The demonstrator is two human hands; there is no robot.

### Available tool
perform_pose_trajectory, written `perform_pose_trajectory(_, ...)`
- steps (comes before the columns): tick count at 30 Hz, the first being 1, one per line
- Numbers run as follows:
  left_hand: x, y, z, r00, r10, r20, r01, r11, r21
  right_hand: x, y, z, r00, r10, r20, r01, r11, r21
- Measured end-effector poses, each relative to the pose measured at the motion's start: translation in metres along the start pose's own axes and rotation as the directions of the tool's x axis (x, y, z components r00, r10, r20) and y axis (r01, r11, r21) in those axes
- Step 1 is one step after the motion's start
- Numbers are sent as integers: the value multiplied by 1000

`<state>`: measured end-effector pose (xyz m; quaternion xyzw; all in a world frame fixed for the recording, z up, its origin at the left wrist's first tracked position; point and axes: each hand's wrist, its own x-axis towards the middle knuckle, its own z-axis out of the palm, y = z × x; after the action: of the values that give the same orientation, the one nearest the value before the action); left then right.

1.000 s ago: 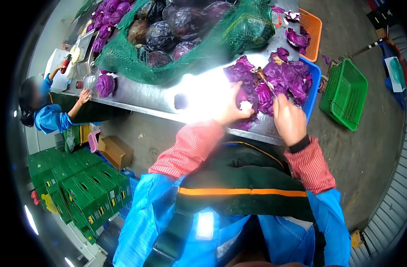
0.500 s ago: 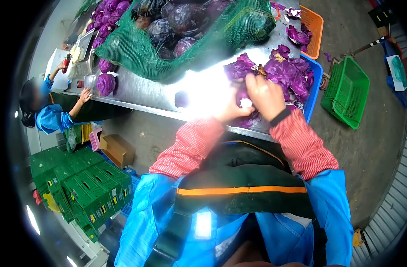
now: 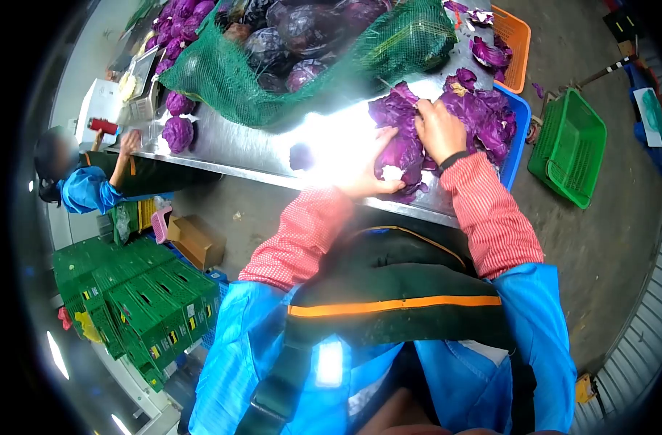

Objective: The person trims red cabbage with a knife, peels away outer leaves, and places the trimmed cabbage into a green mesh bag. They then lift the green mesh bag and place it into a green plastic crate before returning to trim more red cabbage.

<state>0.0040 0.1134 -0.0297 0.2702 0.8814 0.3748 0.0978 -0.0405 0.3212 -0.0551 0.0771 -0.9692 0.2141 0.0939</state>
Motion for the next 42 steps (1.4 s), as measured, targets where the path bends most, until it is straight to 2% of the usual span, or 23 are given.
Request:
perform_pose_trajectory(2, -4, -3, -6, 999, 40, 31, -41, 999, 30, -1, 16, 6, 1000, 30, 3, -30, 1000, 7)
perform_pose_trajectory(4, -8, 0, -17, 996, -41, 76, 45, 998, -43, -3, 7, -7, 996, 76, -40, -73, 994, 76)
perform_pose_trajectory(7, -1, 18, -37, 941, -299, 161, 328, 921, -212, -20, 3, -9, 995, 100, -23, -93, 972, 216)
perform_pose_trajectory(8, -1, 18, -30, 927, -356, 117, 375, 887, -271, -25, 1, -9, 996, 90, -8, -85, 959, 269)
perform_pose_trajectory(9, 0, 16, -18, 908, -412, 73, 412, 850, -328, -29, -6, -14, 981, 174, 83, -190, 946, 262)
perform_pose_trajectory(10, -1, 11, -8, 883, -468, 34, 444, 809, -385, -32, -7, -12, 973, 226, 49, -230, 928, 294)
perform_pose_trajectory(12, -5, 5, -3, 912, -411, -3, 384, 853, -353, -38, -17, -24, 935, 328, 137, -356, 878, 320)
perform_pose_trajectory(15, -7, 3, -7, 938, -346, 9, 329, 884, -333, -48, -36, -27, 936, 201, 288, -294, 897, 330)
perform_pose_trajectory(16, -7, 0, -6, 942, -335, 13, 321, 890, -323, -51, -31, -4, 977, 158, 145, -206, 878, 433)
perform_pose_trajectory(18, -8, -7, -4, 952, -307, 16, 297, 907, -297, -48, -16, 15, 964, 182, 194, -256, 829, 497)
perform_pose_trajectory(19, -11, -11, -3, 957, -290, 16, 283, 918, -279, -49, -14, 13, 989, 137, 48, -145, 898, 416)
perform_pose_trajectory(20, -13, -14, -4, 962, -273, 16, 268, 927, -261, -48, -12, 13, 992, 113, 48, -122, 959, 256)
perform_pose_trajectory(23, -18, -5, -13, 918, -371, 140, 357, 619, -699, -46, -9, 15, 990, 130, 47, -137, 971, 194)
perform_pose_trajectory(26, -26, -32, -13, 908, -405, 108, 295, 436, -850, -40, -16, -11, 975, 219, 38, -222, 958, 181)
perform_pose_trajectory(27, -31, -27, -15, 886, -440, 143, 284, 273, -919, -40, -19, -31, 976, 217, 14, -214, 946, 245)
perform_pose_trajectory(30, -37, -18, -13, 842, -510, 175, 181, -40, -983, -42, -19, -83, 953, 292, -85, -227, 868, 441)
perform_pose_trajectory(32, -37, -18, -13, 835, -516, 193, 157, -113, -981, -38, -13, -104, 920, 364, -146, -254, 838, 484)
perform_pose_trajectory(33, -36, -17, -13, 832, -515, 205, 150, -147, -978, -34, -13, -115, 927, 370, -64, -327, 879, 347)
perform_pose_trajectory(34, -34, -17, -14, 831, -510, 221, 149, -180, -972, -33, -15, -114, 972, 217, -90, -183, 939, 290)
perform_pose_trajectory(36, -28, -22, -9, 845, -500, 192, 177, -78, -981, -31, -27, -111, 989, -91, -119, 110, 981, 159)
perform_pose_trajectory(38, -23, -22, -6, 860, -478, 180, 210, 11, -978, -33, -51, -117, 970, -200, 138, 141, 925, 352)
perform_pose_trajectory(40, -22, -22, -5, 875, -452, 176, 242, 92, -966, -29, -61, -113, 937, -297, 184, 194, 880, 434)
perform_pose_trajectory(42, -21, -19, -4, 881, -443, 167, 241, 115, -964, -31, -55, -109, 939, -300, 166, 183, 848, 497)
